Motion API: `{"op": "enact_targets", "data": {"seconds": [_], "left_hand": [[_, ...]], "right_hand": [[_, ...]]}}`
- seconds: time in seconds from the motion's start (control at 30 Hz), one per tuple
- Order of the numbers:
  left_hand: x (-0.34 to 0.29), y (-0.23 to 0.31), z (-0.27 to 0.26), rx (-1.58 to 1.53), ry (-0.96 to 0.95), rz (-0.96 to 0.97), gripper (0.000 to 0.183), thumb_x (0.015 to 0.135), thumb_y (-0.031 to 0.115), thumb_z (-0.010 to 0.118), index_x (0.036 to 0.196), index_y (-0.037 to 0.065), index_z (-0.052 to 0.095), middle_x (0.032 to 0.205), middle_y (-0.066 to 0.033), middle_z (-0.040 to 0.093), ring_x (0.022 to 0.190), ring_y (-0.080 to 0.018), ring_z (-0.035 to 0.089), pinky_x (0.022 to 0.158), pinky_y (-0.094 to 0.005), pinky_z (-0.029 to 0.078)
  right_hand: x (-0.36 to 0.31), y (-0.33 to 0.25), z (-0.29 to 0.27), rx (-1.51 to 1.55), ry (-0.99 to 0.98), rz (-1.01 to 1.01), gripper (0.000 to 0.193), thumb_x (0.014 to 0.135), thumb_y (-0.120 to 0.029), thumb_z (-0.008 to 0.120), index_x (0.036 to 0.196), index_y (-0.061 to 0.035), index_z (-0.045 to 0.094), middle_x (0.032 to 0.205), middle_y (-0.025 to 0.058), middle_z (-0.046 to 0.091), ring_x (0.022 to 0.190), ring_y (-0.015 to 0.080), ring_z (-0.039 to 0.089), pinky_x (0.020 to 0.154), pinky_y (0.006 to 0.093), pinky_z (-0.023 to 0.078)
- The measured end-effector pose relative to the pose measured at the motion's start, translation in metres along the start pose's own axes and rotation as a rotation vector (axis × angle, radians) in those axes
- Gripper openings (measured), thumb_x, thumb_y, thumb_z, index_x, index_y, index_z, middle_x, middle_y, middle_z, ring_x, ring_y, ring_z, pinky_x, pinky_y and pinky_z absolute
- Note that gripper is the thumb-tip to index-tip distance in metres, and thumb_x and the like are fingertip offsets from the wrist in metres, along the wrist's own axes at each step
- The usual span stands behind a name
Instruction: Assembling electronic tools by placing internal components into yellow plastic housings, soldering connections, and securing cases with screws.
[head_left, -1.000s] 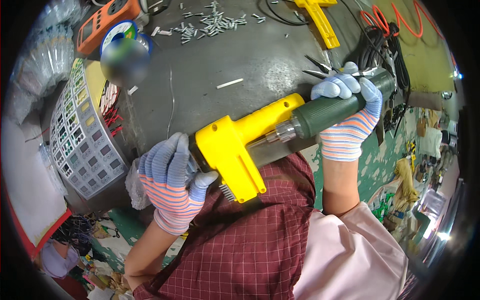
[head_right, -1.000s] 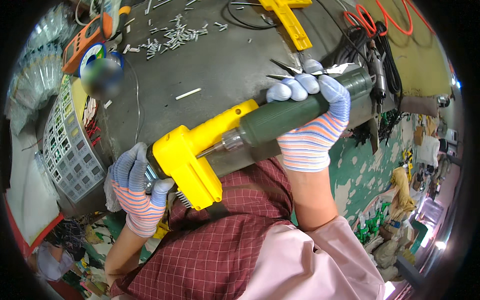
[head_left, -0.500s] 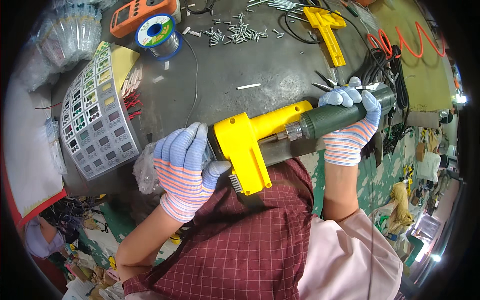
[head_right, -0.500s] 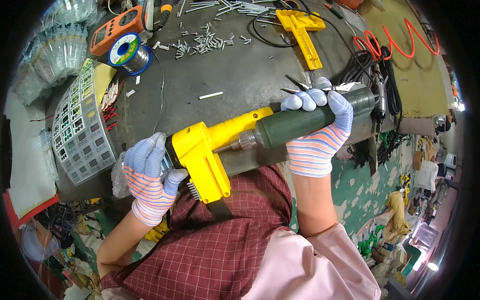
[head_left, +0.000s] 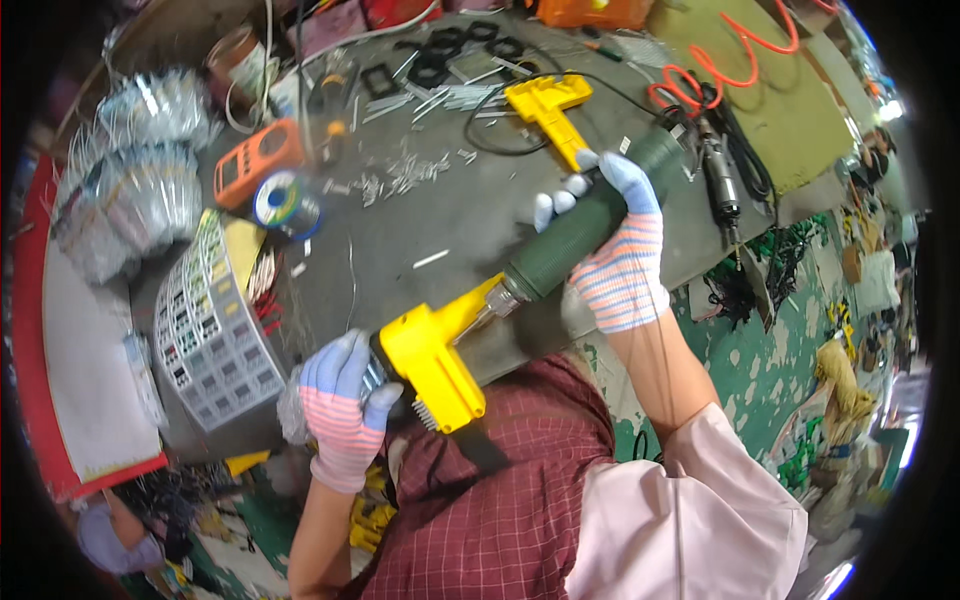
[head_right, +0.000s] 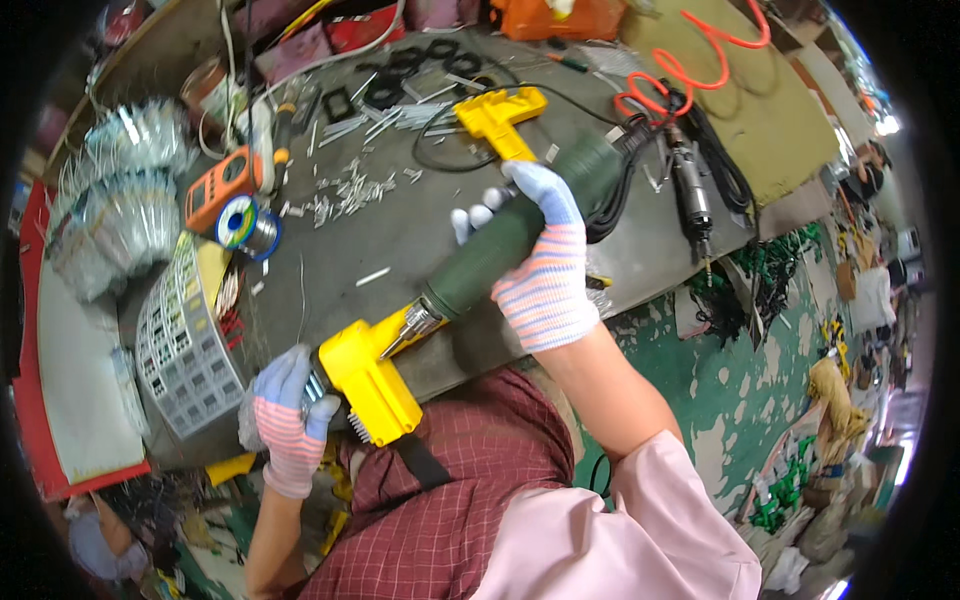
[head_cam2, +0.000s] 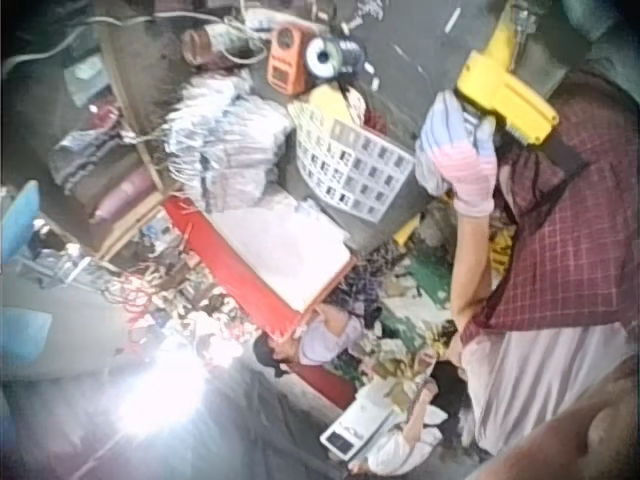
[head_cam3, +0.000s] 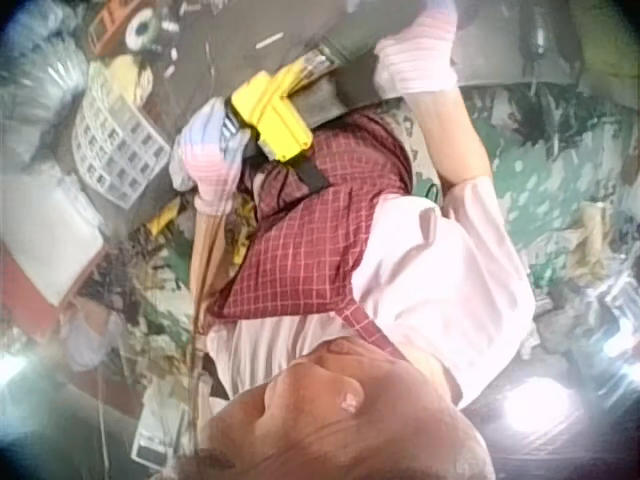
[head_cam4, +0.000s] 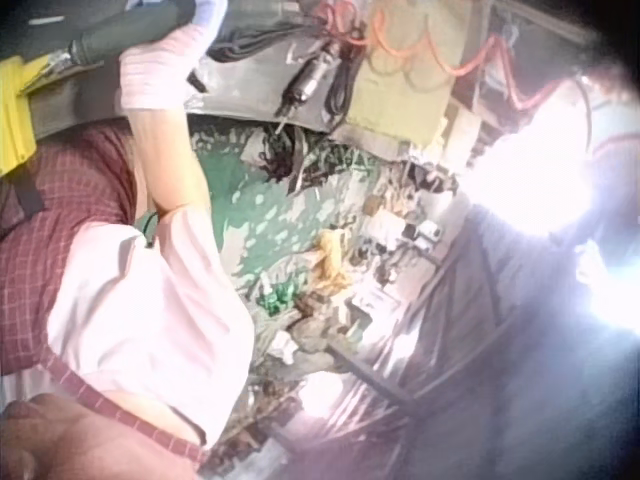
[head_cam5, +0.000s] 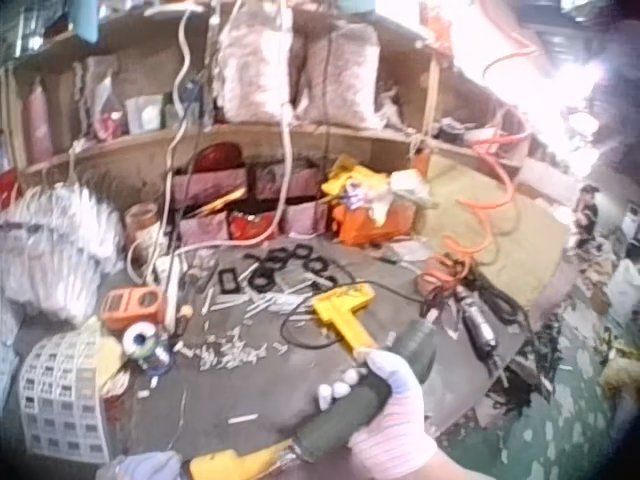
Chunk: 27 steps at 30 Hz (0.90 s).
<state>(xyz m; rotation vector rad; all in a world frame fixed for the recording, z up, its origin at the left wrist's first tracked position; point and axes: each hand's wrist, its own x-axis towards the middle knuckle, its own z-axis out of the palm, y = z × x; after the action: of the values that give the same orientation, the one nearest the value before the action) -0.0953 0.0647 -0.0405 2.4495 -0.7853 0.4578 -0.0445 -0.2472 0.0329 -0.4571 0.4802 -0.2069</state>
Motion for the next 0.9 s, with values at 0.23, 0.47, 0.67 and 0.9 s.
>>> {"op": "enact_targets", "data": {"seconds": [0.23,0.47,0.67,0.9], "left_hand": [[0.003,0.003,0.000,-0.024,-0.022,-0.008,0.052,0.094,0.044,0.062,0.123,0.001,0.063,0.122,-0.0162,0.063,0.110,-0.0357,0.059,0.096,-0.0466,0.044],[-0.015,-0.006,0.004,0.052,-0.027,-0.026,0.057,0.098,0.051,0.053,0.126,0.002,0.058,0.124,-0.0177,0.061,0.112,-0.0361,0.057,0.096,-0.0481,0.043],[-0.003,-0.001,0.003,0.059,-0.027,-0.017,0.053,0.092,0.045,0.061,0.124,0.002,0.062,0.119,-0.0191,0.063,0.108,-0.0386,0.059,0.096,-0.0505,0.045],[0.005,0.006,-0.002,0.127,-0.044,-0.008,0.056,0.096,0.048,0.058,0.125,0.000,0.063,0.119,-0.0191,0.066,0.107,-0.0397,0.061,0.092,-0.0478,0.049]], "right_hand": [[0.114,-0.051,0.030,-0.702,-0.253,0.057,0.027,0.082,-0.023,0.074,0.099,-0.0044,0.063,0.088,0.0121,0.065,0.081,0.0289,0.066,0.082,0.0448,0.057],[0.149,-0.022,0.039,-2.102,-0.278,-0.455,0.053,0.080,-0.038,0.075,0.111,0.0030,0.062,0.106,0.0232,0.069,0.101,0.0383,0.067,0.087,0.0449,0.053],[0.098,-0.094,0.010,-2.077,-0.153,-0.856,0.038,0.090,-0.041,0.057,0.099,-0.0063,0.067,0.094,0.0203,0.069,0.089,0.0383,0.067,0.079,0.0454,0.054],[0.086,-0.248,-0.110,-2.066,0.729,-0.696,0.040,0.088,-0.039,0.059,0.117,-0.0118,0.065,0.116,0.0196,0.066,0.111,0.0348,0.062,0.096,0.0442,0.049]]}}
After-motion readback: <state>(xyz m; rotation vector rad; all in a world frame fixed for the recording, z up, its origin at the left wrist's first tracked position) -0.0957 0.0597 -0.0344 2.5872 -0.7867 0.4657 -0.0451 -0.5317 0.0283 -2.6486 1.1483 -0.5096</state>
